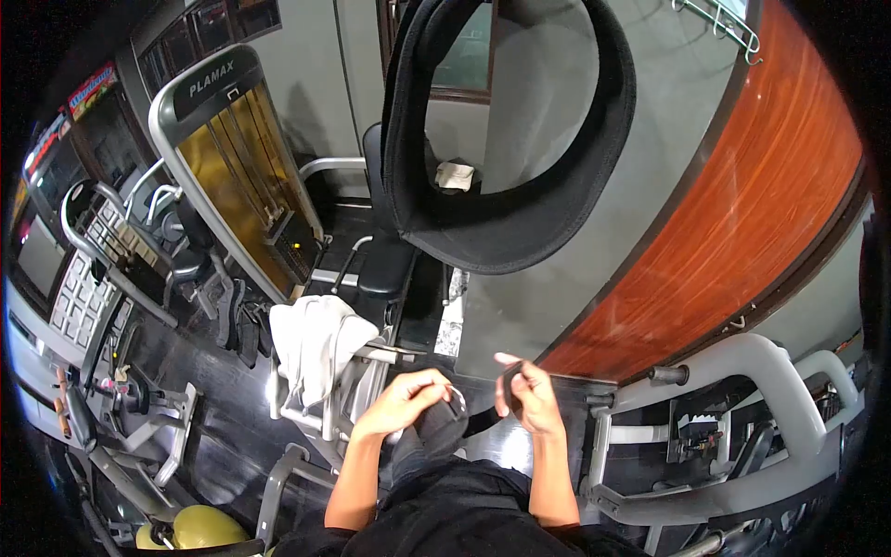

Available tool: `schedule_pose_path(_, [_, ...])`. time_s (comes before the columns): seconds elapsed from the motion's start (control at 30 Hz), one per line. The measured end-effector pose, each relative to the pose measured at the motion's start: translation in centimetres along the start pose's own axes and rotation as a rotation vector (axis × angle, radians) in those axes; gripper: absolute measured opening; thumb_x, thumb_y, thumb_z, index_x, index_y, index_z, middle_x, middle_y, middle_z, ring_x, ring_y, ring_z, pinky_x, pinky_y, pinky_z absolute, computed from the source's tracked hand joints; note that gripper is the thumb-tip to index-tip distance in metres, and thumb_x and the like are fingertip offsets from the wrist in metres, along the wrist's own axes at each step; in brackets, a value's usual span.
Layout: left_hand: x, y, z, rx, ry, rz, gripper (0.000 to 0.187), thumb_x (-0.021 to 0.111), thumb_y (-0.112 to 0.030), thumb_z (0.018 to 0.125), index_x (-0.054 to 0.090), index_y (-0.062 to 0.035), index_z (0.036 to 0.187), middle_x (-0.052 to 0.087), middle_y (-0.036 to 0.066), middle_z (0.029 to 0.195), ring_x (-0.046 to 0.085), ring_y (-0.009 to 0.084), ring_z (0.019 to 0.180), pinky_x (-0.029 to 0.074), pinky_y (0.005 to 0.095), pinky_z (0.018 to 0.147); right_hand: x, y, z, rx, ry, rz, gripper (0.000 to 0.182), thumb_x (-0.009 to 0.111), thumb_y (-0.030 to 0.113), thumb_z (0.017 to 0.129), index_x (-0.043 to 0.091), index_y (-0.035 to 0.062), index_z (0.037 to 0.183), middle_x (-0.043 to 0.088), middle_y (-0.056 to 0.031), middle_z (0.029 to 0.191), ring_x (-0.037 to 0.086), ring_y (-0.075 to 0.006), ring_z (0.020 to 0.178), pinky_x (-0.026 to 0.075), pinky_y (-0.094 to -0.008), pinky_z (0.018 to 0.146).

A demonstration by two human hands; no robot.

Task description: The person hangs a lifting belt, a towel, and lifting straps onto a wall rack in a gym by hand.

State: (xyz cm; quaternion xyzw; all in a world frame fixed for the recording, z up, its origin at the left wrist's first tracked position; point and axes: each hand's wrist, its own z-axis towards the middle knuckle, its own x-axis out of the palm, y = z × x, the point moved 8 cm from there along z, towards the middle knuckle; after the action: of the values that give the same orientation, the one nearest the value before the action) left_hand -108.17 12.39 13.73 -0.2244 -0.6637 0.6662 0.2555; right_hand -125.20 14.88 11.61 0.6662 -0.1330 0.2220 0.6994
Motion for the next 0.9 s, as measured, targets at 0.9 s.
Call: schedule_pose_path(0.9, [5.7,4.0,0.5,-0.063,0.239,-0.122,0.019,0.056,-0.022,0.094,0.055,-0.0038,0.094,0.047,-0.006,0.077,0.04,0.003,0.073,0.035,0.0196,0.066,0.2,-2.7,-1.0,0.316,0.463,-0.144,0.023,0.071,0.007,0.081,0.059,0.002,0.1,0.063,0.0006,0.084,0.056,-0.0047,0.081,0.043,-0.0194,0.07])
